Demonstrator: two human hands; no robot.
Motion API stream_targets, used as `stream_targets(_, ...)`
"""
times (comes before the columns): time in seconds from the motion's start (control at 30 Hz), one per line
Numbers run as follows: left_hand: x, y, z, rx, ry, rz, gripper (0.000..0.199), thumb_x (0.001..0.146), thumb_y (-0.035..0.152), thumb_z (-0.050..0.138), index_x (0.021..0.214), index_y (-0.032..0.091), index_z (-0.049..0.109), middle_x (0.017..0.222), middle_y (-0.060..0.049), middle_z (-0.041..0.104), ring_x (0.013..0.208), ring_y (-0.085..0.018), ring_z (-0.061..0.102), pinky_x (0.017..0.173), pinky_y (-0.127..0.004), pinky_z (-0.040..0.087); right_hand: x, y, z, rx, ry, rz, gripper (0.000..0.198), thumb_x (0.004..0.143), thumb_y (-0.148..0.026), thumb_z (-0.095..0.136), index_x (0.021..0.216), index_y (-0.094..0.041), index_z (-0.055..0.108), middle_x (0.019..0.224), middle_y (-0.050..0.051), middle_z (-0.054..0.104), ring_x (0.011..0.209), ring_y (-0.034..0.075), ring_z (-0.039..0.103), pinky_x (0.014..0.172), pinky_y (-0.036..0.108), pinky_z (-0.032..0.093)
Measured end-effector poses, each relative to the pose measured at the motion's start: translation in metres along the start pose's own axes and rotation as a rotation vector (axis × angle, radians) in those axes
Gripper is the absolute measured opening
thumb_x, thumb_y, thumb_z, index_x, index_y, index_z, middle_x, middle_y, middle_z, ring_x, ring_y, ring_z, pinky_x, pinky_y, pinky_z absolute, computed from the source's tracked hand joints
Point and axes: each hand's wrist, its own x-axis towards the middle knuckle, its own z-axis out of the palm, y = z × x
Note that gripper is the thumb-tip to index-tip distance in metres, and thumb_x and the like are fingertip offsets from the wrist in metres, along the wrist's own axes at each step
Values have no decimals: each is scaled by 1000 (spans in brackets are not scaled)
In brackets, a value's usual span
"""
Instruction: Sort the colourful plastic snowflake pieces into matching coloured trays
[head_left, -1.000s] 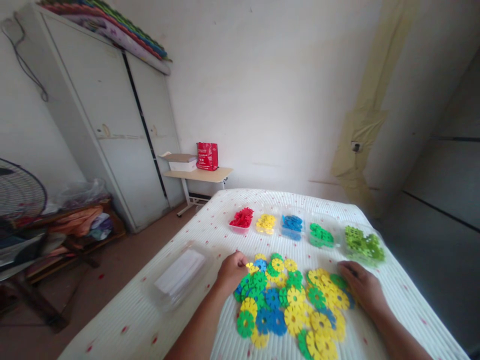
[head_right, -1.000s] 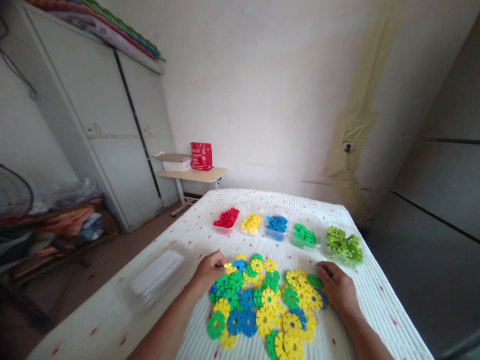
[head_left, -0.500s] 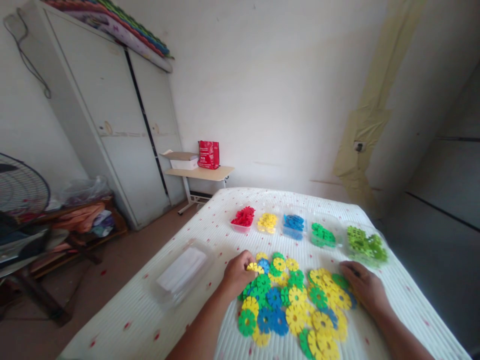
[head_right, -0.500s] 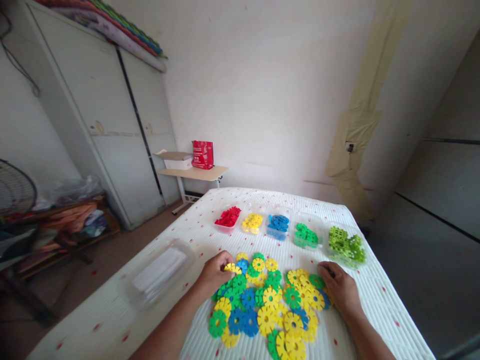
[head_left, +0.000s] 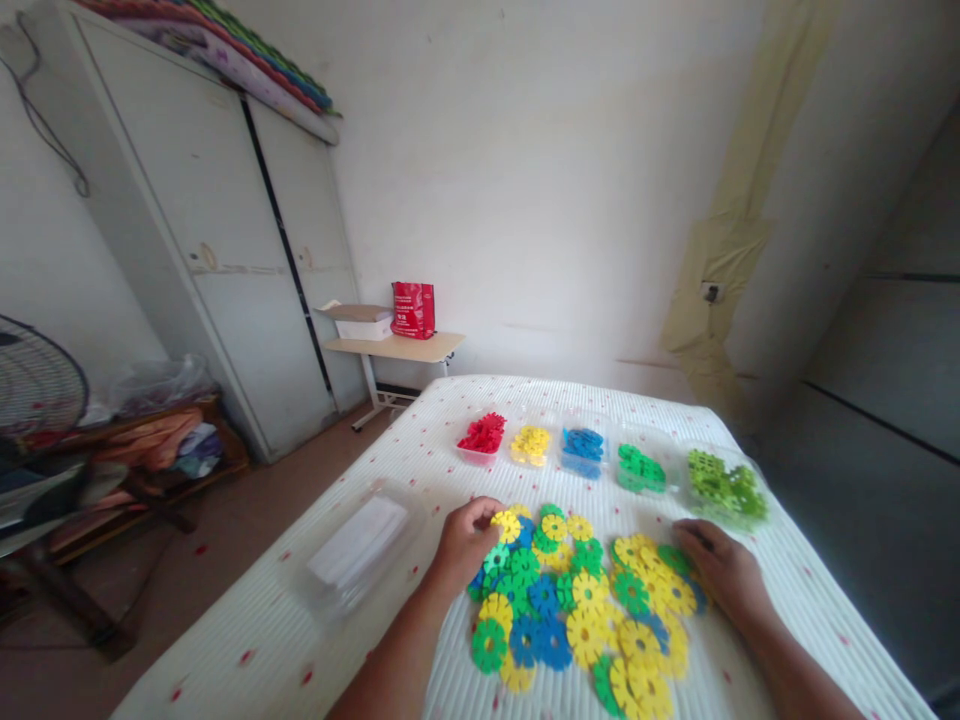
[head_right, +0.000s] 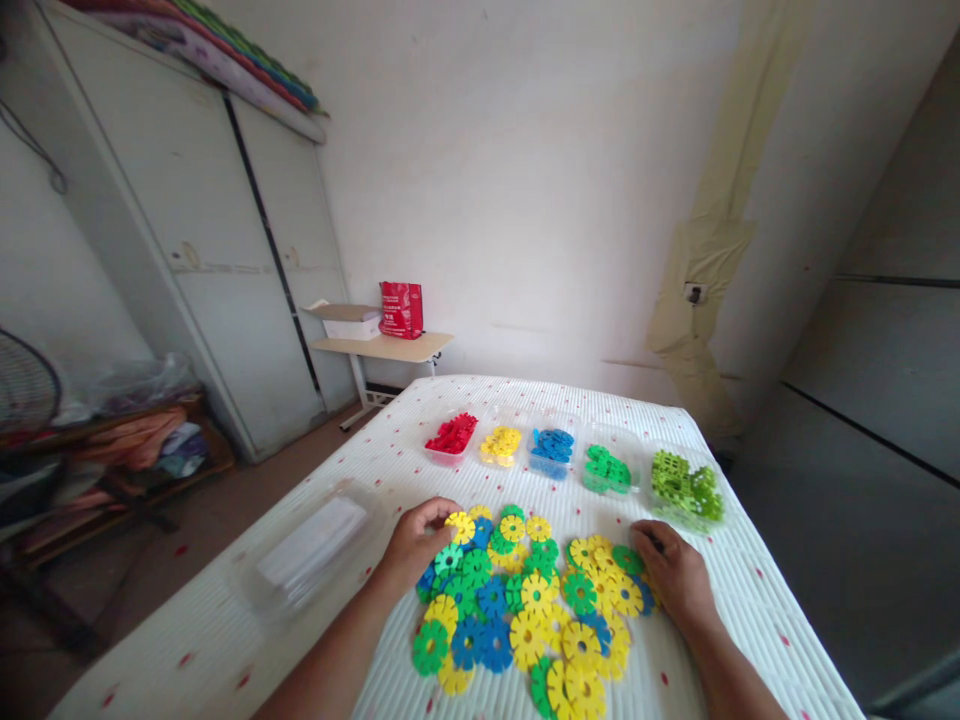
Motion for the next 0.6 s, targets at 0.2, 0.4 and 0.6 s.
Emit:
stream_targets(0.2, 2, -8, 0, -228, 36, -122, 29, 62, 24, 60, 88, 13, 64, 75, -3, 67, 66, -16, 60, 58, -24, 47, 0, 0, 0, 8, 20, -17, 36, 71, -50, 45, 76, -22, 67, 76, 3, 72, 68, 21, 64, 61, 27, 48)
stream_targets(0.4, 11, -19, 3, -174, 144, -84, 34, 64, 23, 57, 95, 12, 64, 83, -6, 70, 78, -19, 64, 71, -27, 49, 2, 6, 4, 7, 21, -12, 38, 71, -51, 45, 77, -22, 68, 78, 4, 72, 69, 21, 64, 62, 27, 48)
stream_targets(0.6, 27, -26, 10, 34, 77, -78, 34, 68, 15, 49, 99, 11, 64, 88, -8, 70, 80, -18, 64, 73, -28, 49, 2, 8, 5, 18, 9, -14, 38, 72, -51, 44, 77, -22, 67, 78, 4, 71, 70, 21, 65, 64, 27, 48)
